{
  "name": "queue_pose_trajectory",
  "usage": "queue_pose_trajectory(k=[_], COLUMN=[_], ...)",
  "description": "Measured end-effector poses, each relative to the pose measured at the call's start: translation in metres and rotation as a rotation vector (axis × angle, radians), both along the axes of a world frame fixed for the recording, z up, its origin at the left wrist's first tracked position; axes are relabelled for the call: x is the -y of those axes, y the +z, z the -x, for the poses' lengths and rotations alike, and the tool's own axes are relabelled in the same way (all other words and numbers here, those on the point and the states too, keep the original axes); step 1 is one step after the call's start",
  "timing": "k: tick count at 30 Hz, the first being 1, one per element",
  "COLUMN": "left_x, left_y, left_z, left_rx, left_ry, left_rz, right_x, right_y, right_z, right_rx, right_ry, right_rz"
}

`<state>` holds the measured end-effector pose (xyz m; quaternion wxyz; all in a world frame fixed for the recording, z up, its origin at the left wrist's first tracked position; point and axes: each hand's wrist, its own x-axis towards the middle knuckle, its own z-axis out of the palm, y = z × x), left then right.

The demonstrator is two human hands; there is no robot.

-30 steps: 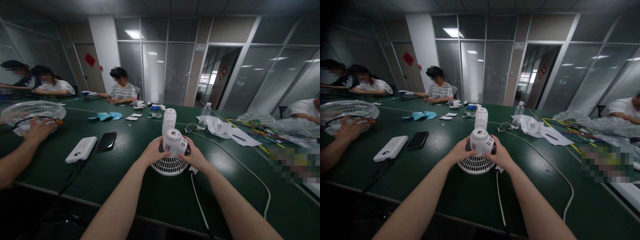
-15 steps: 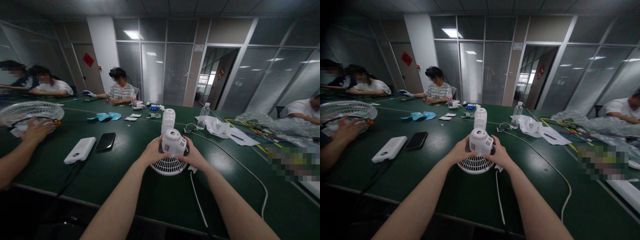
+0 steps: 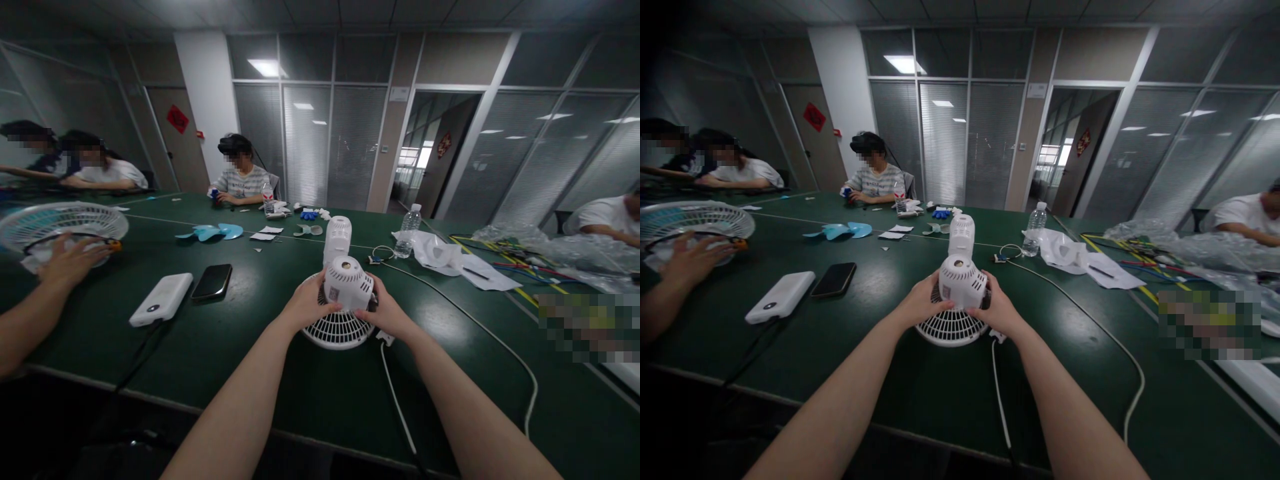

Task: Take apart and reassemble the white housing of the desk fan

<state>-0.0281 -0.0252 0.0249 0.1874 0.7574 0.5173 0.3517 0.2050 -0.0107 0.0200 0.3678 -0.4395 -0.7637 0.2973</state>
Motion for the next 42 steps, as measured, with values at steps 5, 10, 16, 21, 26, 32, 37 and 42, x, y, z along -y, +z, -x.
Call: queue_pose_trajectory(k=[5, 10, 16, 21, 26, 32, 37, 42], left_x=[0.000, -0.002, -0.006, -0.010, -0.012, -0.016, -0.017, -0.016], left_y=[0.000, -0.002, -0.010, -0.012, -0.011, -0.012, -0.014, -0.013], left_z=[0.000, 0.001, 0.003, 0.003, 0.006, 0.014, 0.015, 0.014], left_rx=[0.018, 0.008, -0.033, -0.090, -0.130, -0.176, -0.188, -0.192], left_ry=[-0.019, -0.001, 0.099, 0.194, 0.253, 0.399, 0.397, 0.389], left_rz=[-0.025, -0.033, -0.037, -0.009, 0.002, -0.006, 0.023, 0.054], right_x=[0.000, -0.001, 0.002, -0.003, -0.010, 0.001, 0.002, -0.012], right_y=[0.004, 0.003, -0.008, -0.011, -0.005, 0.002, 0.003, -0.009], right_z=[0.001, 0.004, 0.013, 0.008, 0.000, 0.009, 0.008, 0.000], right_rx=[0.019, 0.058, 0.105, 0.026, -0.111, -0.309, -0.267, 0.000], right_ry=[0.004, -0.089, -0.269, -0.189, -0.230, -0.280, -0.267, -0.358], right_rz=[-0.013, -0.032, -0.092, -0.033, 0.046, 0.181, 0.141, -0.115])
